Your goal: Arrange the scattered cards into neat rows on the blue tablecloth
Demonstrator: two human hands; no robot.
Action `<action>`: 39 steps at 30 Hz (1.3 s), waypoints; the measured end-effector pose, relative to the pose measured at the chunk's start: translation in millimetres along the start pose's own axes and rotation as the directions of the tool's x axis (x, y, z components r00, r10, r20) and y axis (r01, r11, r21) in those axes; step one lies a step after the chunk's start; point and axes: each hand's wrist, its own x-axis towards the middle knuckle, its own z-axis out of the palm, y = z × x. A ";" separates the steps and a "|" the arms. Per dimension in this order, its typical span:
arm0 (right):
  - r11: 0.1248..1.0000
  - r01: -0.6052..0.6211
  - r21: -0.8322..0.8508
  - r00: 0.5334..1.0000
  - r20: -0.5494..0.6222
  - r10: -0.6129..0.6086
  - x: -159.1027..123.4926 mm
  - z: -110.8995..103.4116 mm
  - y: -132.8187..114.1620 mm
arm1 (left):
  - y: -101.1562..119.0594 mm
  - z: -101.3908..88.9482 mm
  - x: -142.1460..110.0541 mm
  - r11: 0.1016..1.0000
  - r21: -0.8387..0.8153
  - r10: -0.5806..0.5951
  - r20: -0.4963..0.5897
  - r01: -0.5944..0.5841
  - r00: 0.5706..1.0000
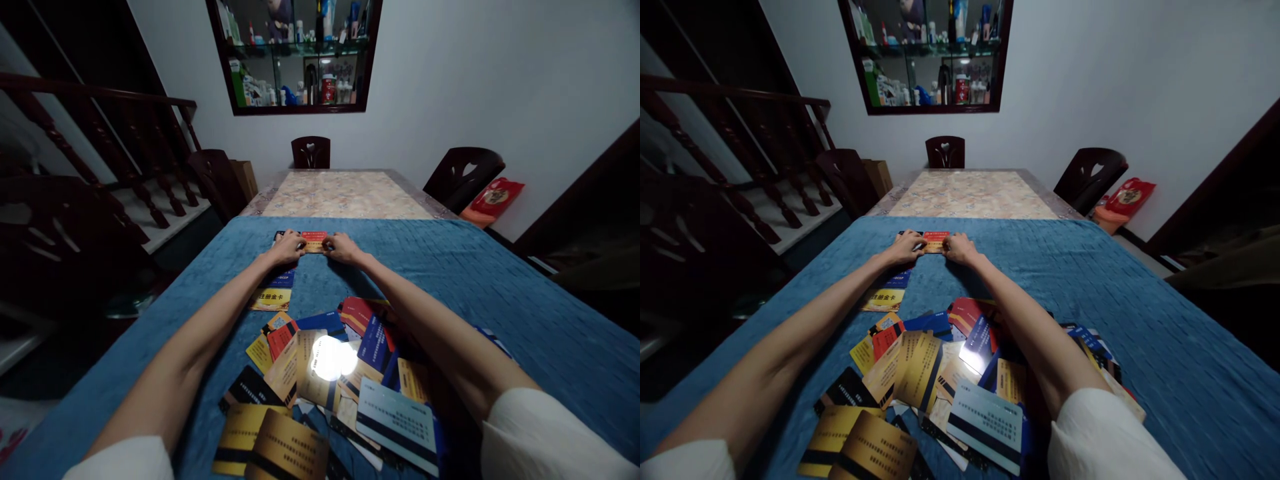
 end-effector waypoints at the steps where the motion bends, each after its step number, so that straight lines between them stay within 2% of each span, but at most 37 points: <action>1: 1.000 0.002 0.010 1.000 -0.006 -0.002 -0.6 -0.1 -0.1 | -0.4 0.5 0.3 1.000 -0.001 0.004 -0.001 -0.004 1.000; 14: 0.991 -0.076 0.109 0.996 -0.040 0.081 -7.5 -2.7 -7.5 | -3.4 6.6 5.4 1.000 -0.009 0.017 -0.065 -0.017 0.998; 22: 0.994 -0.065 0.085 0.995 -0.075 0.072 -25.0 -10.1 -7.2 | 1.8 5.2 -5.0 0.994 0.047 0.105 -0.118 -0.100 0.987; 30: 1.000 0.000 0.028 0.995 -0.104 0.003 -68.8 -27.7 7.7 | 31.4 -4.9 -33.9 0.987 0.051 0.155 -0.148 -0.149 0.977; 39: 0.997 0.083 0.005 0.989 -0.125 -0.082 -136.5 -43.4 12.7 | 89.1 -12.7 -90.9 0.956 0.037 0.293 -0.147 -0.290 0.945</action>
